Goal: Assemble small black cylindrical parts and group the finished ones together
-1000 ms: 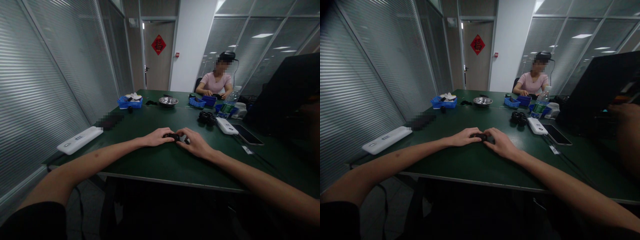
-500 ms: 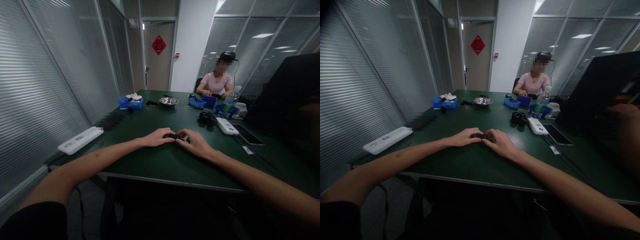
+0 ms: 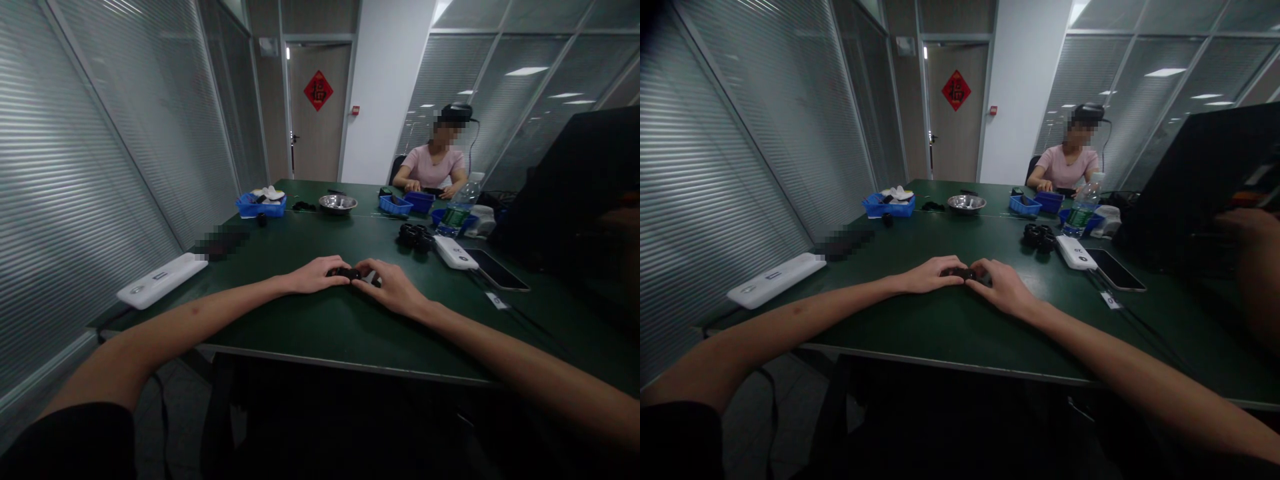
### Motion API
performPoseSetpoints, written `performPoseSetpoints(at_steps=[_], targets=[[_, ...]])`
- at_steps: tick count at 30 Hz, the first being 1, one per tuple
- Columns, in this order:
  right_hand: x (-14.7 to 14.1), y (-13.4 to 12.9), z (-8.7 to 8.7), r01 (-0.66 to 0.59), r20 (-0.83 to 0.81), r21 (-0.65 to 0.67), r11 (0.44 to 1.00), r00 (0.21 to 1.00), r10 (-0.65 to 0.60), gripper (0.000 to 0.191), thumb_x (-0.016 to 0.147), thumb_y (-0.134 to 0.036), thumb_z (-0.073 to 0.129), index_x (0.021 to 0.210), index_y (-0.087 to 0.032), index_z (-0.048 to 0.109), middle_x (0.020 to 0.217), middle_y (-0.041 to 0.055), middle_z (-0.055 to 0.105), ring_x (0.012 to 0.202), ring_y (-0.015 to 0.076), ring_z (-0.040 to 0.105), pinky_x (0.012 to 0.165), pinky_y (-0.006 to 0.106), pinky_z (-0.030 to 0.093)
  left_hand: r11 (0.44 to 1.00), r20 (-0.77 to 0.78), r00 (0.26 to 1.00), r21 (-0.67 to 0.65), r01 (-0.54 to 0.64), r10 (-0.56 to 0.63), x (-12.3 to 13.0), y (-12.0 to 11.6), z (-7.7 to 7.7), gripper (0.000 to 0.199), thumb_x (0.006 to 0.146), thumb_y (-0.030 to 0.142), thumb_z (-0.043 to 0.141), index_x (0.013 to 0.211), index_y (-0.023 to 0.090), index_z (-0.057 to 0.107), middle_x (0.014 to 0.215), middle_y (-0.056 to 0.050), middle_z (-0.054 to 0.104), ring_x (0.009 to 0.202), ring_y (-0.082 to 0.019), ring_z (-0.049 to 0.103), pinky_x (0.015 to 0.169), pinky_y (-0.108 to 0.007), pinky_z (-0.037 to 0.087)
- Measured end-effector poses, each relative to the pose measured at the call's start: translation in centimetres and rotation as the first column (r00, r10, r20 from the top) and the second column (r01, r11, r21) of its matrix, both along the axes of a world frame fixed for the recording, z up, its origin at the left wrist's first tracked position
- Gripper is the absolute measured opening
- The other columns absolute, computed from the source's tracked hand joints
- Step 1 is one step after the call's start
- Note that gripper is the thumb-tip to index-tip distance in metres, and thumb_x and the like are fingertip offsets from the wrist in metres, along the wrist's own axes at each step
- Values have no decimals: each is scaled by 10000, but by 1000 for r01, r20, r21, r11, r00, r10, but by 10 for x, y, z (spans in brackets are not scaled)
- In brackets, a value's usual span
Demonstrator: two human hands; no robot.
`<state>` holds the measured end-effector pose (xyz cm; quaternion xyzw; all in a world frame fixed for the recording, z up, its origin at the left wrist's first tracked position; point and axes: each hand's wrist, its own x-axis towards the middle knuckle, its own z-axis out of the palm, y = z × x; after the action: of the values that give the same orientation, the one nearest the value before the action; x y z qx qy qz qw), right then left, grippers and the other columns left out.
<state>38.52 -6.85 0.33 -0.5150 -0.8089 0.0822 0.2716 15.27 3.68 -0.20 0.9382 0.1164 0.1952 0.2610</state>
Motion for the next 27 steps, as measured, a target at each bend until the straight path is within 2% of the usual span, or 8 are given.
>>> performPoseSetpoints(at_steps=[4,7,10,12,16,22,24,27], targets=[[0,0,0,-55,-2,62,997,998,55,271,922,-278,697,1173,-204,628,1121,90,686,953,229,659,805,365,546,1000,26,1000,19,11,-11,0,2,-2,361,1018,431,574,1240,159,656,1098,-85,625,1001,-216,606,885,-325,461],[-1,0,0,-21,2,59,998,1000,20,298,920,-341,710,1174,-208,628,1091,87,696,953,240,658,806,377,537,1000,27,999,22,19,-19,0,2,-2,364,1024,430,562,1244,154,653,1086,-82,622,979,-209,605,871,-321,460],[-1,1,0,22,-1,11,1000,1000,-22,274,963,-420,652,1139,-211,644,993,68,714,866,226,664,756,367,526,1000,22,1000,25,16,-17,0,2,-2,364,1022,437,562,1229,154,659,1079,-81,623,974,-210,606,860,-320,462],[-1,0,0,7,-2,-1,1000,1000,-7,237,971,-391,639,1130,-215,647,985,61,715,854,218,665,739,351,521,999,20,1000,32,13,-14,1,3,-2,368,1020,443,564,1224,153,660,1079,-82,624,979,-213,606,864,-320,462],[-1,-1,1,-49,4,52,997,999,49,252,925,-294,687,1157,-219,629,1105,76,693,928,221,660,784,344,528,999,19,1000,36,9,-10,1,3,-3,374,1022,446,559,1243,158,650,1093,-83,624,1001,-215,608,884,-320,459],[-2,-2,3,27,16,13,1000,1000,-27,272,952,-394,657,1154,-213,643,1010,71,714,874,227,659,763,364,522,1000,7,1000,13,8,-9,0,1,-1,362,1024,449,556,1222,165,661,1104,-83,625,993,-211,609,876,-317,468],[-2,-2,3,18,9,-6,1000,1000,-17,253,960,-381,643,1150,-213,651,1020,72,716,873,224,663,753,359,525,1000,8,1000,8,9,-9,-1,0,0,357,1021,443,562,1214,160,664,1096,-82,625,987,-210,608,867,-315,469],[-1,-1,1,-29,1,33,999,1000,29,271,929,-319,680,1175,-212,639,1098,85,702,927,228,664,788,360,539,1000,17,1000,13,4,-4,0,1,0,360,1016,441,571,1229,165,660,1090,-81,629,985,-211,609,875,-321,467]])
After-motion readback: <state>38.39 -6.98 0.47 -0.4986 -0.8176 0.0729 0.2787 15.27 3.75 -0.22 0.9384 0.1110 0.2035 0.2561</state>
